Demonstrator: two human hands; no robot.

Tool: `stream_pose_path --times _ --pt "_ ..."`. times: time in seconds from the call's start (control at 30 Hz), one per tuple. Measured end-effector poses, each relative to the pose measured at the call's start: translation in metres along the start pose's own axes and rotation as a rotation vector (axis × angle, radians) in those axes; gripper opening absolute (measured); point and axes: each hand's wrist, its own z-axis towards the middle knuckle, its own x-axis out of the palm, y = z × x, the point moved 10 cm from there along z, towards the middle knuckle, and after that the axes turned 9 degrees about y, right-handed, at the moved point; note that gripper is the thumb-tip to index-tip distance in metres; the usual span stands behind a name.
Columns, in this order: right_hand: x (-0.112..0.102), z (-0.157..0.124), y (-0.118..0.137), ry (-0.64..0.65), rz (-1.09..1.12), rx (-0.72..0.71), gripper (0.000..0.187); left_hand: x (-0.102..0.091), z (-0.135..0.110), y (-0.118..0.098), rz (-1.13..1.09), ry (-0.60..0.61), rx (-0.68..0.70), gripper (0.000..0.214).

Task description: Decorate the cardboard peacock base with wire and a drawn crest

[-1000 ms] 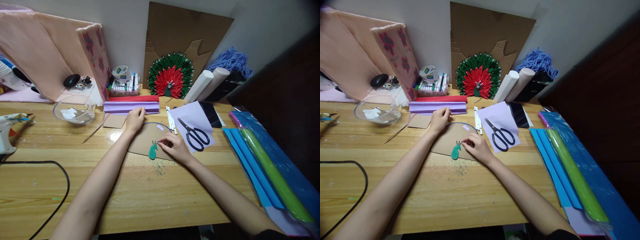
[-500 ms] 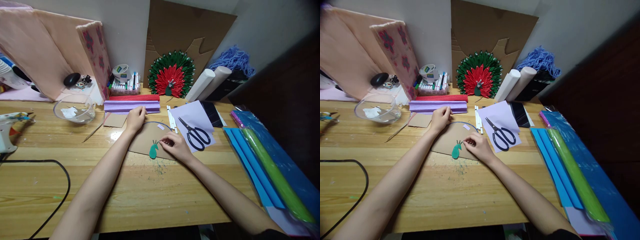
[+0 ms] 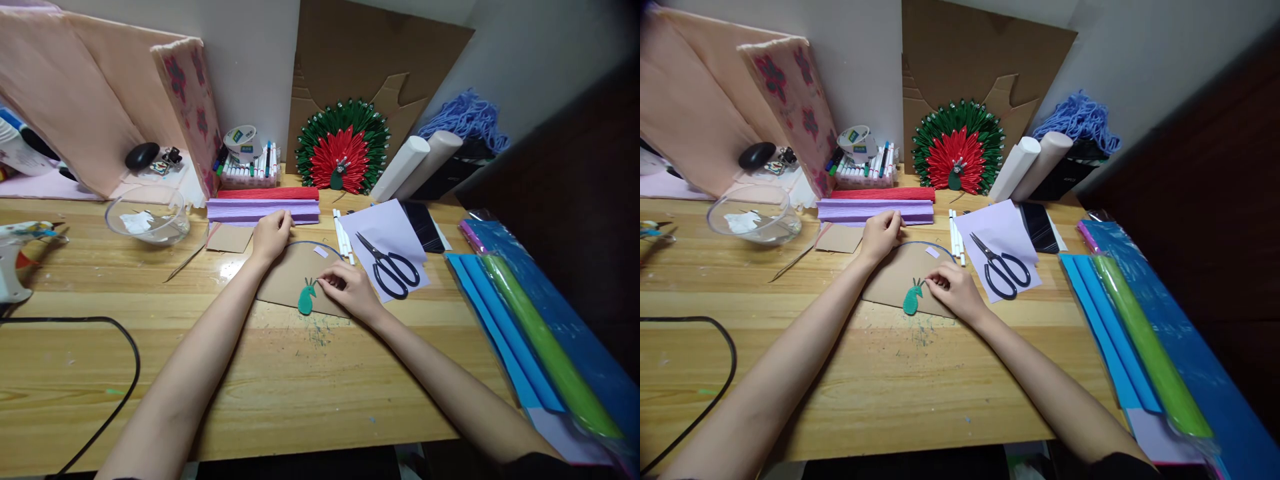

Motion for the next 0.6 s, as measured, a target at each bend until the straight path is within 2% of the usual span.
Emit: stream_pose_path --times 0.6 --pt "0.0010 0.0003 0.0000 0.021 0.020 0.001 0.008 0.0001 0.0001 0.0002 -0.010 -0.007 -0.004 0.043"
